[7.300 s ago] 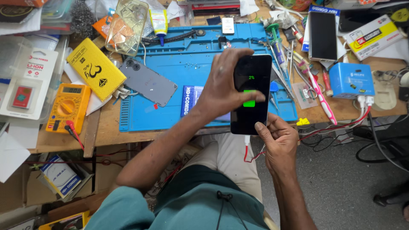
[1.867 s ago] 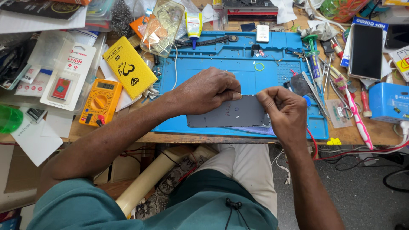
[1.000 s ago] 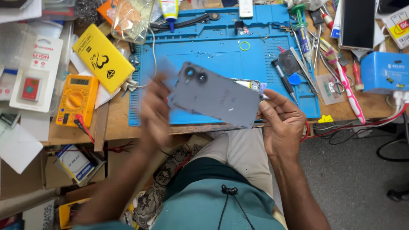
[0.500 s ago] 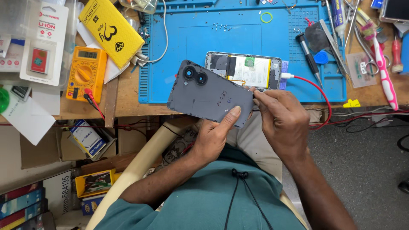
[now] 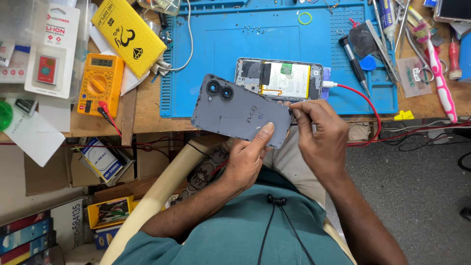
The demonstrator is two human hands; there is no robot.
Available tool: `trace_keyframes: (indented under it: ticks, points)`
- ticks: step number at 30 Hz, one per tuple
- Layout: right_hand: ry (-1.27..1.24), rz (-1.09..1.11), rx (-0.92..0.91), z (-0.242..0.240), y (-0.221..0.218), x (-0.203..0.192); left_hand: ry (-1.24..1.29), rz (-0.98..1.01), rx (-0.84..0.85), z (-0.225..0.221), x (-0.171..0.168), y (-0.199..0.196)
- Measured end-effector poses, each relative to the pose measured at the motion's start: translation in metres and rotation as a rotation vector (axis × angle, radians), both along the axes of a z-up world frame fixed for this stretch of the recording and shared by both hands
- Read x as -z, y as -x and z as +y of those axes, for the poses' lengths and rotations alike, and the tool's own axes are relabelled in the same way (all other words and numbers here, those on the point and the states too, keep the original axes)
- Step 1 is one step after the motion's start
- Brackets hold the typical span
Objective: The person works on a disassembled smartphone placed on a blue mat. They use a screwdriver to manipulate internal components, specifically focusing on the camera module area. The person also handles a separate grey back cover, inspecting it before setting it aside.
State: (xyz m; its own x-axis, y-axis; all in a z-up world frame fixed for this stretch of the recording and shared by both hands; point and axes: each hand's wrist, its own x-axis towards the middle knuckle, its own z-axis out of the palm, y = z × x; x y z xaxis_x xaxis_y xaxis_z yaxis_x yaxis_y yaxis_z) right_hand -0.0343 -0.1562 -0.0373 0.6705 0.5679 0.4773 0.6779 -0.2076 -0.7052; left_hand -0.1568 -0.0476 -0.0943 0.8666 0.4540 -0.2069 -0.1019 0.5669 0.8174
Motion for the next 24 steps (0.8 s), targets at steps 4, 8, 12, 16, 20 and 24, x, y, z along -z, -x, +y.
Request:
trace_keyframes:
  ticks: [4, 8, 12, 16, 20, 24]
  points:
    - [-0.024, 0.042, -0.033, -0.004, -0.001, -0.006, -0.202, 0.059, 0.006, 0.001, 0.008, 0.002]
    - [0.002, -0.139, -0.001, -0.003, 0.007, -0.003, -0.429, 0.116, -0.021, -0.007, -0.022, 0.008]
    - [0.021, -0.259, 0.017, 0.003, 0.011, 0.004, -0.541, -0.046, -0.003, -0.011, -0.043, 0.009]
    - [0.027, -0.24, 0.029, 0.008, 0.016, 0.012, -0.56, -0.012, -0.047, -0.018, -0.034, 0.01]
    - [-0.047, -0.077, -0.034, 0.008, 0.012, 0.014, -0.48, 0.12, -0.033, -0.014, -0.02, 0.013]
    - [-0.091, 0.032, -0.061, 0.004, 0.01, 0.01, -0.598, -0.044, -0.03, -0.012, -0.024, 0.015]
